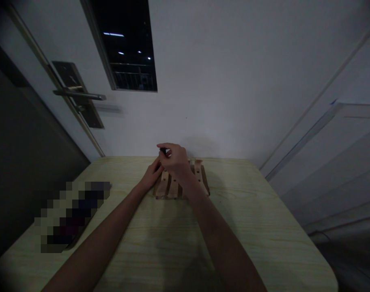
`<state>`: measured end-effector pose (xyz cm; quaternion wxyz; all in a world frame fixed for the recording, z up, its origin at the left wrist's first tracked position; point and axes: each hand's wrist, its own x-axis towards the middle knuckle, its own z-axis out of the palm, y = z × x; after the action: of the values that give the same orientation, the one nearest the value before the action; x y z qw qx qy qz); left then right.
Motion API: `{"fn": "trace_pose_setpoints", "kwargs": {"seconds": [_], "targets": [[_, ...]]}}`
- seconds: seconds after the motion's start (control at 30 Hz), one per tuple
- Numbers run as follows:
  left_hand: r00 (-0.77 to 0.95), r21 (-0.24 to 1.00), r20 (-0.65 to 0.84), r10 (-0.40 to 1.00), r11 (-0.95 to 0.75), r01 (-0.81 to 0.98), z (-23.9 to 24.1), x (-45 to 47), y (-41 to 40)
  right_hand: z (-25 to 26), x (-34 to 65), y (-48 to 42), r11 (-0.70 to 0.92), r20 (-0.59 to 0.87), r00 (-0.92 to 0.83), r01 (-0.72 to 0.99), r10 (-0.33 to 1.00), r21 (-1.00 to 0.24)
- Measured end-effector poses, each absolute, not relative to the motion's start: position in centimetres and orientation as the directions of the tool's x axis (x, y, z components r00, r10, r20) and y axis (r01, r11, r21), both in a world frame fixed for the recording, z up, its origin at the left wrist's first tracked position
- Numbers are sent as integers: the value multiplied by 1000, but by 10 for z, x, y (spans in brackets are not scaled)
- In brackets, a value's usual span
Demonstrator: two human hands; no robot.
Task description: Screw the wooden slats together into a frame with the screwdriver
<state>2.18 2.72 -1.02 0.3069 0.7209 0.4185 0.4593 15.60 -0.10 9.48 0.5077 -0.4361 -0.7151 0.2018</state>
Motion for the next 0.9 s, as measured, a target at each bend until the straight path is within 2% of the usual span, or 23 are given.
{"fn": "trace_pose_setpoints", "kwargs": {"seconds": [0.17,0.67,0.9], "targets": [[231,836,394,890,-452,313,-8,22,26,93,157,-3,552,553,-121,388,825,-738],[205,813,401,893,-450,368,-9,23,25,86,159,1,553,602,-56,470,797,-688],[228,820,393,891,-451,352,-8,22,24,84,161,-1,542,565,-49,361,824,-759]]}}
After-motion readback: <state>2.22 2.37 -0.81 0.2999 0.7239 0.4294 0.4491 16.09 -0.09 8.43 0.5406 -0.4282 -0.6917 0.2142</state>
